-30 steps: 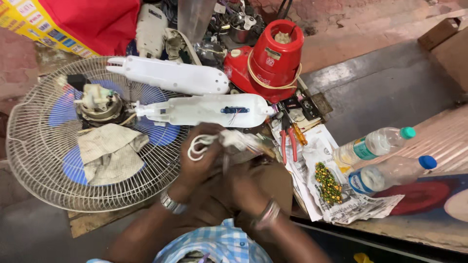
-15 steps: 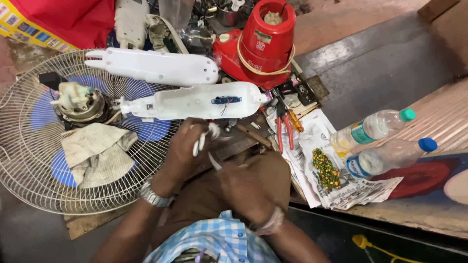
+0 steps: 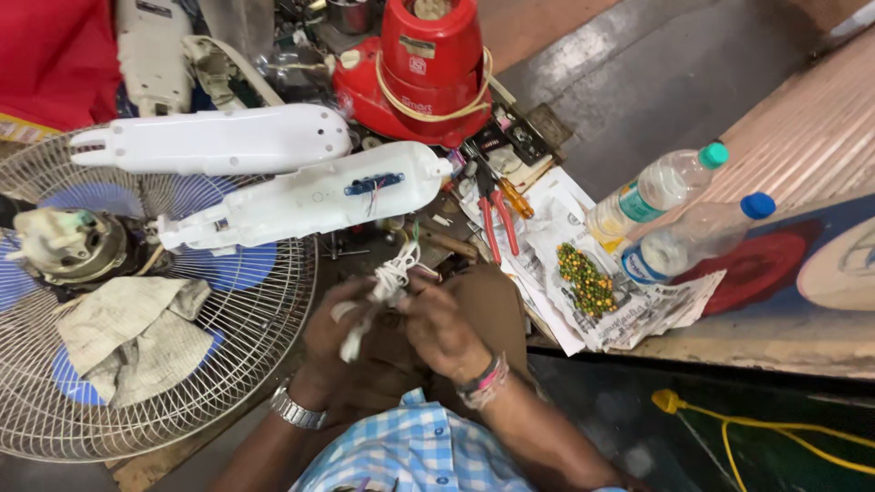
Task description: The person repairs a disassembled electric fan by stripping and connecting wires inside the fan housing. They use pliers to cut and strip wire ends, then twist and join wires to the internal switch. The fan housing and power cord are handled throughout the process.
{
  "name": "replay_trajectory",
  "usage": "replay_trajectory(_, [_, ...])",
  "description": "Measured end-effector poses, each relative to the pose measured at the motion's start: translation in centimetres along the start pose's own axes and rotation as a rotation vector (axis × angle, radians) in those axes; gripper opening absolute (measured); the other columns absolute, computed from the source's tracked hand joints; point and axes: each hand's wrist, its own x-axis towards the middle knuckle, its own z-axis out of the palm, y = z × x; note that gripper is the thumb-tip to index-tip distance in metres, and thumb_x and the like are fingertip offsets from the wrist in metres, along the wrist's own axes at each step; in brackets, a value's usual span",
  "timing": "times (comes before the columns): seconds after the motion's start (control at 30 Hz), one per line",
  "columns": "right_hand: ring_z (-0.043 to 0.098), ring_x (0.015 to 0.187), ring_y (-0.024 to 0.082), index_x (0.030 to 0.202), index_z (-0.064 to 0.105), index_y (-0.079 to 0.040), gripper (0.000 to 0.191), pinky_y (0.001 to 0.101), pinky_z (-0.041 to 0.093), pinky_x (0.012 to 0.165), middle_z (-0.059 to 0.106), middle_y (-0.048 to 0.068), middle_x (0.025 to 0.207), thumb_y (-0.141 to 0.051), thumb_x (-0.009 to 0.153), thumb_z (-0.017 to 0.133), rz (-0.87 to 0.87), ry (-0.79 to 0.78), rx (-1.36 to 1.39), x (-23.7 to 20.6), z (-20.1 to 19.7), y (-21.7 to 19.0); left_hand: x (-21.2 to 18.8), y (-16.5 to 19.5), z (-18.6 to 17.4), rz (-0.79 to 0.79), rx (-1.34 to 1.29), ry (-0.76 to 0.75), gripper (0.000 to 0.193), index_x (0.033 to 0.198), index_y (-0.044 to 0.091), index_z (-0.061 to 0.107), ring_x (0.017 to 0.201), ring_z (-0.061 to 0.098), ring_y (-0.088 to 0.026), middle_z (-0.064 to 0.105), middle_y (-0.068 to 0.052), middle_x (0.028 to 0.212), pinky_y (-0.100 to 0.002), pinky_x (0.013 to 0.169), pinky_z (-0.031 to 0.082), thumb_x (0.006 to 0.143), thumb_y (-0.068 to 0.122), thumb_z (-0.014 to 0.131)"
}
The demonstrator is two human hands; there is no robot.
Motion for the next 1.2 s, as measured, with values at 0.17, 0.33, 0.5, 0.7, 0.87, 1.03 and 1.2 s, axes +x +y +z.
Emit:
replay_trajectory(0.17, [0.062,0.109,0.020,0.138,0.065,0.004,0.042,0.0347,0.049,0.098,0.068,0.012,0.122,-0.009,0.098,0.073,-0.097,0.115,-0.261,0.5,0.7,-5.5,0.5,1.5,-0.5,0.356,0.064,-0.370,0.061,0.130,0.000,0.059,0.124,0.060,-0.042,0.056,-0.024,0.139,-0.058,0.103,0.044,0.080,0.031,0.077])
replay_trajectory(0.33, [0.064,0.118,0.038,0.124,0.064,0.001,0.047,0.0459,0.052,0.098,0.068,0.022,0.127,-0.010,0.082,0.082,-0.764,0.172,-1.697,2.6,-2.1,-15.3,0.0,3.4,-0.4,0.277,0.270,-0.415,0.052,0.131,0.007,0.061,0.133,0.047,-0.047,0.048,-0.024,0.147,-0.059,0.107,0.038,0.083,0.026,0.071])
replay_trajectory(0.5, [0.060,0.113,0.047,0.117,0.068,-0.004,0.042,0.0541,0.050,0.096,0.067,0.022,0.118,-0.013,0.077,0.078,-0.470,0.416,-2.285,7.6,-10.1,-22.3,-2.6,2.1,-0.7,0.027,0.150,-0.587,0.051,0.137,0.001,0.060,0.125,0.054,-0.041,0.052,-0.021,0.146,-0.049,0.102,0.046,0.089,0.016,0.069])
replay_trajectory(0.7, [0.048,0.128,0.052,0.133,0.063,-0.011,0.062,0.0595,0.044,0.103,0.037,0.031,0.151,-0.034,0.079,0.082,0.197,0.477,-2.175,11.1,-14.9,-19.5,-5.4,1.9,-0.2,-0.028,0.105,-0.667,0.036,0.121,0.004,0.069,0.121,0.057,-0.039,0.054,-0.020,0.144,-0.048,0.100,0.048,0.087,0.014,0.070])
replay_trajectory(0.87, [0.032,0.138,0.054,0.142,0.054,-0.004,0.082,0.0623,0.038,0.104,0.028,0.030,0.157,-0.035,0.073,0.086,0.014,0.499,-2.207,12.3,-17.6,-20.3,-4.6,1.4,-0.8,-0.118,0.194,-0.726,0.037,0.119,0.005,0.070,0.122,0.056,-0.039,0.052,-0.018,0.147,-0.048,0.096,0.048,0.083,0.014,0.071])
replay_trajectory(1.03, [0.047,0.132,0.052,0.145,0.051,0.003,0.083,0.0551,0.043,0.109,0.048,0.032,0.145,-0.028,0.076,0.086,-0.387,0.432,-2.043,12.3,-18.1,-22.5,-2.7,0.1,-1.2,-0.035,0.193,-0.578,0.039,0.118,0.004,0.069,0.119,0.056,-0.041,0.051,-0.022,0.147,-0.048,0.097,0.050,0.080,0.011,0.072])
replay_trajectory(1.2, [0.058,0.124,0.044,0.143,0.058,0.000,0.059,0.0519,0.046,0.105,0.061,0.025,0.137,-0.014,0.089,0.078,-0.733,0.590,-1.858,11.3,-12.9,-21.4,-1.3,-0.8,-1.4,-0.028,0.228,-0.508,0.040,0.117,0.003,0.071,0.117,0.057,-0.040,0.053,-0.021,0.145,-0.048,0.095,0.050,0.078,0.011,0.073])
